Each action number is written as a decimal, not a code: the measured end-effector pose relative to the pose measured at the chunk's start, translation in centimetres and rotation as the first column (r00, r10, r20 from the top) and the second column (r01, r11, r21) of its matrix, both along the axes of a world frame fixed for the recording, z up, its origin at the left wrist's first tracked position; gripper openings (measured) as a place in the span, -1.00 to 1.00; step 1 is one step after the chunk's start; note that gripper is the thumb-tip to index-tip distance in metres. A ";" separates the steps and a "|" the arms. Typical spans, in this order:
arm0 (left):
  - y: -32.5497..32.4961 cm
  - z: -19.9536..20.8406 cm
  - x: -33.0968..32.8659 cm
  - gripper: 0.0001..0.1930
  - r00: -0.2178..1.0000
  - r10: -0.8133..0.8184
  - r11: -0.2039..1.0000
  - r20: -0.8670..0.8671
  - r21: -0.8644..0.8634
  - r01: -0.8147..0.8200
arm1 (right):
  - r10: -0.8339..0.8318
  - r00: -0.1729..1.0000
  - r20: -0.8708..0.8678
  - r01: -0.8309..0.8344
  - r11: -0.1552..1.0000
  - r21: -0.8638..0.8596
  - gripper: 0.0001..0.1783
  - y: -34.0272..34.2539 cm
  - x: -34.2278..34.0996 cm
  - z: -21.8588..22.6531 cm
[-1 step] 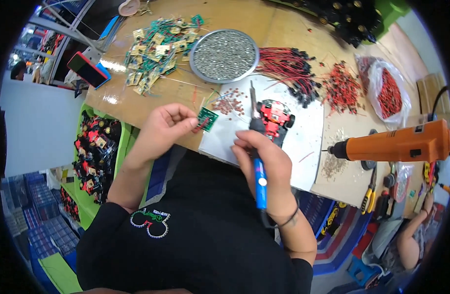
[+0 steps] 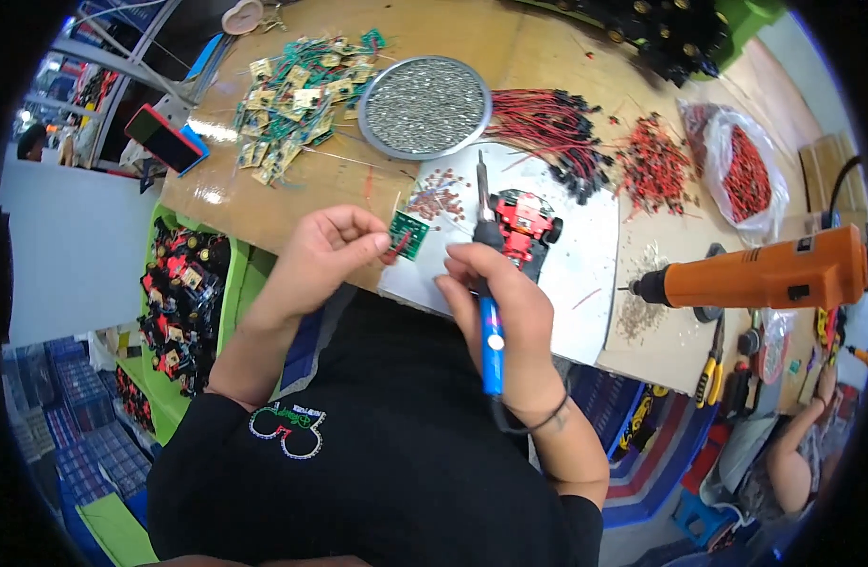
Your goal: Soldering electronic components and using an electric screwdriver to assemble a toy car chassis.
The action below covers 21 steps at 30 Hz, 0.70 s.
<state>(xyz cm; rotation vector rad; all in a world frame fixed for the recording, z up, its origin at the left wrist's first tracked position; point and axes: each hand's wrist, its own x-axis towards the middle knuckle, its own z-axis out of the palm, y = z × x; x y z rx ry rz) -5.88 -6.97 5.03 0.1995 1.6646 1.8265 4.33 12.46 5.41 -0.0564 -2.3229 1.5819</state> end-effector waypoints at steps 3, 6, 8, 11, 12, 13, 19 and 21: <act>2.3 -0.9 2.1 -0.88 0.988 -0.068 0.986 0.140 0.157 0.046 | -0.069 0.998 -0.010 0.068 0.994 -0.087 -0.61 -0.7 -0.2 -0.5; 2.9 -1.7 3.1 -0.81 0.869 -0.058 0.993 -0.491 -0.119 -0.001 | -0.146 0.989 -0.004 0.144 0.979 -0.144 -0.62 0.1 0.1 -0.8; 3.2 -0.4 2.1 -0.78 0.658 -0.030 0.996 -0.753 -0.075 -0.040 | -0.145 0.989 0.033 0.149 0.976 -0.161 -0.63 0.8 0.2 -0.2; 4.1 1.4 1.3 -0.70 0.391 -0.079 0.995 -0.917 -0.098 -0.028 | -0.086 0.992 0.091 0.108 0.957 -0.268 -0.64 1.1 0.4 -0.3; 4.4 1.5 1.1 -0.66 0.408 -0.168 0.984 -0.897 -0.178 0.014 | -0.088 0.992 0.093 0.110 0.957 -0.267 -0.64 1.1 0.6 -0.2; 4.5 0.7 0.8 -0.63 0.489 -0.190 0.981 -0.851 -0.188 0.054 | -0.090 0.992 0.094 0.117 0.931 -0.346 -0.65 1.1 0.6 -0.1; 4.6 -1.2 1.7 -0.66 0.501 -0.273 0.961 -0.821 -0.252 0.111 | -0.088 0.995 0.049 0.101 0.832 -0.545 -0.63 1.6 0.5 -0.3; 5.1 -0.8 2.1 -0.68 0.527 -0.302 0.951 -0.795 -0.286 0.114 | -0.113 0.993 0.027 0.110 0.837 -0.535 -0.62 1.8 0.5 -0.5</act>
